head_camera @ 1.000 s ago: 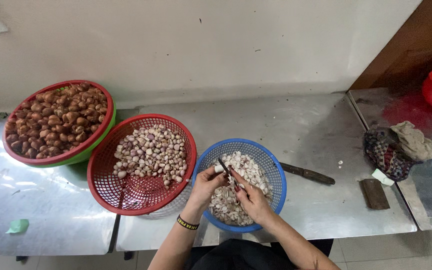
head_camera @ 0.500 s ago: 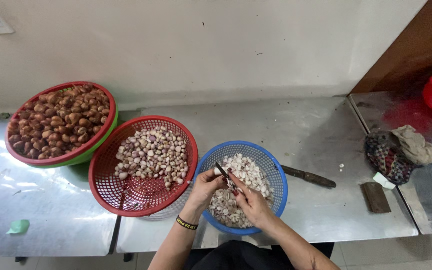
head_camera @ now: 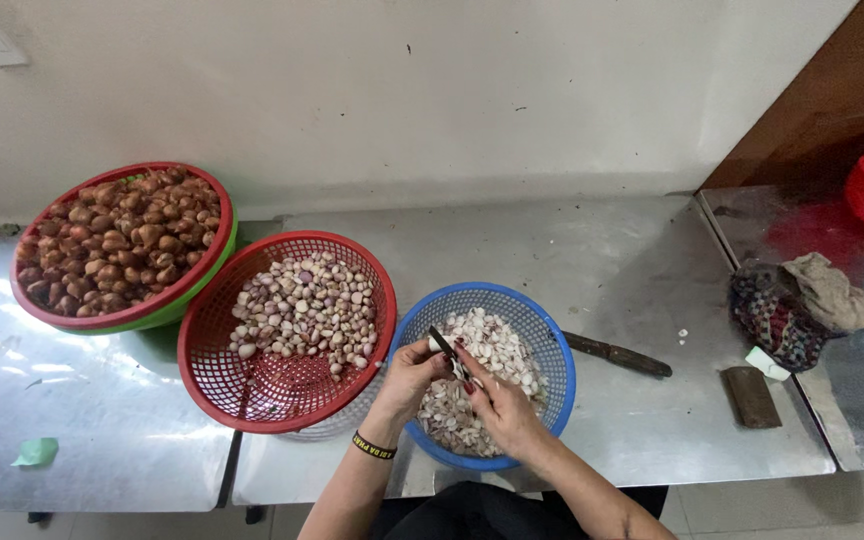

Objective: The person sits at a stainless steel worktable peeling shallots with a small knife. They take unpeeled shallots from a green basin, trim off the root end and skin over a blue basket, and drop the peeled shallots into a red basket, repeating the cycle continuously.

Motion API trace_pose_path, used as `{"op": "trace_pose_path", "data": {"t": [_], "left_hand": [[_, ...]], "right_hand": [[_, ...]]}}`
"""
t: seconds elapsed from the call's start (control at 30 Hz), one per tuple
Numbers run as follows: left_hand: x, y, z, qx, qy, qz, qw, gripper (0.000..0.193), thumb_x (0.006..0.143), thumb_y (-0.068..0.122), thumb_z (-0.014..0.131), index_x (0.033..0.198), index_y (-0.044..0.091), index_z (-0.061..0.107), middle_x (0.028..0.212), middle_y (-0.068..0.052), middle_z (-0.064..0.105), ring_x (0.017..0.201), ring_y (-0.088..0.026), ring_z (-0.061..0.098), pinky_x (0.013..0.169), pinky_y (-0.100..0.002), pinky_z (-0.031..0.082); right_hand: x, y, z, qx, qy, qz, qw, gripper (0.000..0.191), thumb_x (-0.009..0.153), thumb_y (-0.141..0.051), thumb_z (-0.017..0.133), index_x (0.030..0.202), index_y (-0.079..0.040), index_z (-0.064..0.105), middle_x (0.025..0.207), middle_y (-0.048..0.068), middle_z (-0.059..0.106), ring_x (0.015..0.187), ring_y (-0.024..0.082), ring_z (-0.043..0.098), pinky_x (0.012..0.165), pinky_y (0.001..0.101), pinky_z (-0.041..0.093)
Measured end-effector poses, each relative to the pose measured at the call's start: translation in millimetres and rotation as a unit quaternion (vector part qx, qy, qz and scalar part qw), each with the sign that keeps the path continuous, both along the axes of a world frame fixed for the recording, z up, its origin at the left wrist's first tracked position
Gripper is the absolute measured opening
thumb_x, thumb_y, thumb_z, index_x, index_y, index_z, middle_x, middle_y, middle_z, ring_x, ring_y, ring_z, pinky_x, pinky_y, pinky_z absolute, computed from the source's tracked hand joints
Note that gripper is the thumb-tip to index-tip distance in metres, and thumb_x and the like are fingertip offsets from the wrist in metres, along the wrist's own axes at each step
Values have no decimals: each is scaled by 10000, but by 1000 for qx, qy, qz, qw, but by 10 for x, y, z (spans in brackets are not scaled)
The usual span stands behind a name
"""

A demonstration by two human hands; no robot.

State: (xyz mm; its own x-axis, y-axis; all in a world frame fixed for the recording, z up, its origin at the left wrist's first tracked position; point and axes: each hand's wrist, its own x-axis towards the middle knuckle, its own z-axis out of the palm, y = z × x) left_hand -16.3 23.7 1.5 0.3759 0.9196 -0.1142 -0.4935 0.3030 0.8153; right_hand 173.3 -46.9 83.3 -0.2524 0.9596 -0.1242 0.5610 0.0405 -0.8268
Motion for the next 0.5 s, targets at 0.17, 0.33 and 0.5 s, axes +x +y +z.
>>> {"op": "trace_pose_path", "data": {"t": [0.17,0.33,0.5], "left_hand": [[-5,-12,-40,46,17,-16,999,219,931,72,724,1123,-34,715,991,-94,757,869,-188,741,790,-360,630],[10,-27,-45,5,-4,-54,999,212,947,80,714,1136,-14,720,974,-84,754,846,-166,721,764,-325,598],[-5,20,-38,3,-19,-15,1000,188,970,86,720,1125,-20,723,918,-70,728,789,-159,694,735,-330,602]], "right_hand": [[9,-1,-22,65,41,7,997,597,1029,-238,472,1606,-282,324,829,52,678,751,150,688,715,369,562],[-20,91,-33,-21,32,-32,999,600,1029,-250,472,1608,-320,327,814,112,685,733,196,664,740,377,561],[-7,-20,-69,70,68,18,995,569,1055,-215,475,1596,-253,304,916,63,715,811,164,703,748,363,561]]}}
